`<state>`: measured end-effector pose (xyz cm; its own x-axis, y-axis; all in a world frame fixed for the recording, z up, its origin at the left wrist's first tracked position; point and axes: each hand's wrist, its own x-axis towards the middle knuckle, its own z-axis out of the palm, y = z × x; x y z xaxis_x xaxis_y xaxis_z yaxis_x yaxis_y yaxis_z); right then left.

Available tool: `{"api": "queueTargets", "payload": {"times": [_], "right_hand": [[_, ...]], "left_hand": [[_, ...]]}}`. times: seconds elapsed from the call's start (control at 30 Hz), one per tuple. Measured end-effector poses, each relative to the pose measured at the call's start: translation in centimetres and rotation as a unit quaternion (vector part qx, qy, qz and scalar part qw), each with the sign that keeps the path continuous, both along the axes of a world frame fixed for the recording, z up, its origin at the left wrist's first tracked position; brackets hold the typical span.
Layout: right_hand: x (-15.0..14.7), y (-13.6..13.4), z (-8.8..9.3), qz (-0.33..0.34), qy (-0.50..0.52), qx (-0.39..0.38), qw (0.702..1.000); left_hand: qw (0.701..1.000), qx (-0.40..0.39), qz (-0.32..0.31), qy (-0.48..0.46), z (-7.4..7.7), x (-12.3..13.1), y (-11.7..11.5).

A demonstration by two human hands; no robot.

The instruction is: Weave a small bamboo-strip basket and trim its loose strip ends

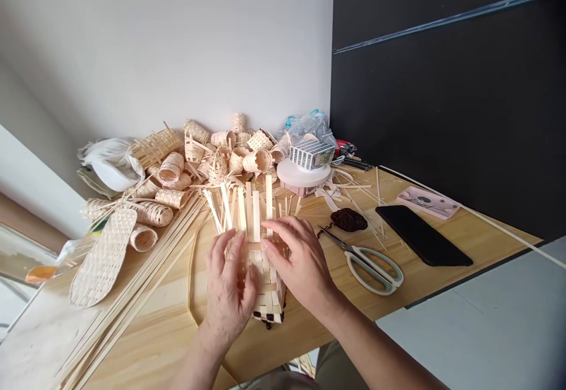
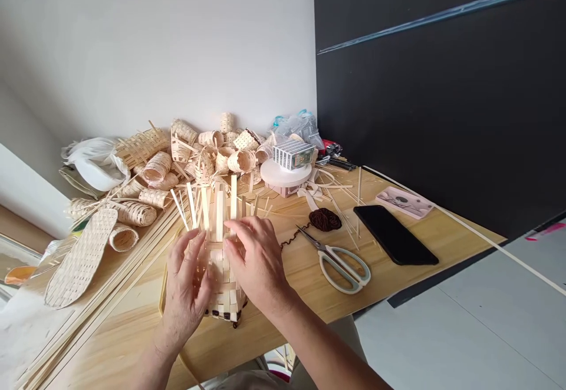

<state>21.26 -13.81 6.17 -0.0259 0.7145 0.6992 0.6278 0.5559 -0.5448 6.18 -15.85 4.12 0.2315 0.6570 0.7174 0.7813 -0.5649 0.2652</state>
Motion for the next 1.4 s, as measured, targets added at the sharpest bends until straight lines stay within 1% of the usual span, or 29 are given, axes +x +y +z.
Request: {"api": "queueTargets", "payload": {"times": [0.07,0.13,0.2,0.27,0.33,0.47,0.73,0.8,0.87,0.97,1.03,1.07,1.13,1.2,1.27,1.3,1.33,1.4], "right_hand": [[-0.2,0.2,0.4,0.013,0.000,-0.016,1.000],[-0.4,0.4,0.8,0.014,-0.018,-0.030,0.999],[-0.6,0.5,1.1,0.000,-0.049,-0.034,0.998],[-0.9,0.4,1.4,-0.014,-0.075,-0.031,0.997],[-1.2,0.3,1.5,-0.016,-0.082,-0.030,0.996],[-2.0,0.0,1.6,-0.004,-0.072,-0.030,0.997],[-3.5,0.2,1.4,-0.003,-0.105,-0.021,0.994],[-3.6,0.1,1.4,0.002,-0.104,-0.007,0.995],[-3.6,-0.3,1.4,0.027,-0.103,0.019,0.994],[-2.9,-1.0,0.9,0.075,-0.092,0.080,0.990],[-2.3,-1.2,0.0,0.061,-0.063,0.110,0.990],[-2.0,-1.1,-0.6,0.044,-0.042,0.108,0.992],[-1.6,-0.7,-1.9,0.024,-0.002,0.070,0.997],[-1.8,-0.1,-2.9,0.043,0.023,0.023,0.999],[-2.3,0.3,-3.5,0.070,0.025,0.001,0.997],[-2.6,0.4,-3.5,0.077,0.020,-0.004,0.997],[-2.9,0.4,-3.5,0.081,0.013,-0.010,0.997],[-3.2,0.5,-3.1,0.093,0.000,-0.028,0.995]], "left_hand": [[1.000,0.007,-0.001,0.025,0.7,0.1,0.1],[0.999,0.012,0.016,0.040,1.1,0.2,0.5],[0.998,0.017,0.032,0.048,1.3,0.2,1.0],[0.998,0.016,0.035,0.048,1.4,0.2,1.4],[0.998,0.018,0.038,0.036,1.3,0.2,1.6],[0.997,0.035,0.070,-0.003,1.1,0.1,1.5],[0.995,0.014,0.096,-0.028,0.3,-0.9,1.4],[0.994,0.011,0.102,-0.042,0.1,-1.1,1.3],[0.992,0.006,0.104,-0.067,-0.1,-1.4,1.2],[0.987,-0.010,0.099,-0.128,-0.3,-2.3,1.2],[0.979,-0.031,0.092,-0.180,-0.6,-2.9,1.3],[0.974,-0.047,0.084,-0.206,-0.8,-3.1,1.3],[0.962,-0.078,0.064,-0.253,-1.5,-3.5,1.4],[0.952,-0.101,0.045,-0.285,-2.4,-3.7,1.5],[0.950,-0.115,0.034,-0.287,-3.0,-3.9,1.6],[0.955,-0.122,0.031,-0.270,-3.1,-4.0,1.7],[0.962,-0.125,0.037,-0.241,-3.1,-4.2,1.8],[0.976,-0.109,0.072,-0.172,-2.7,-4.6,2.0]]}}
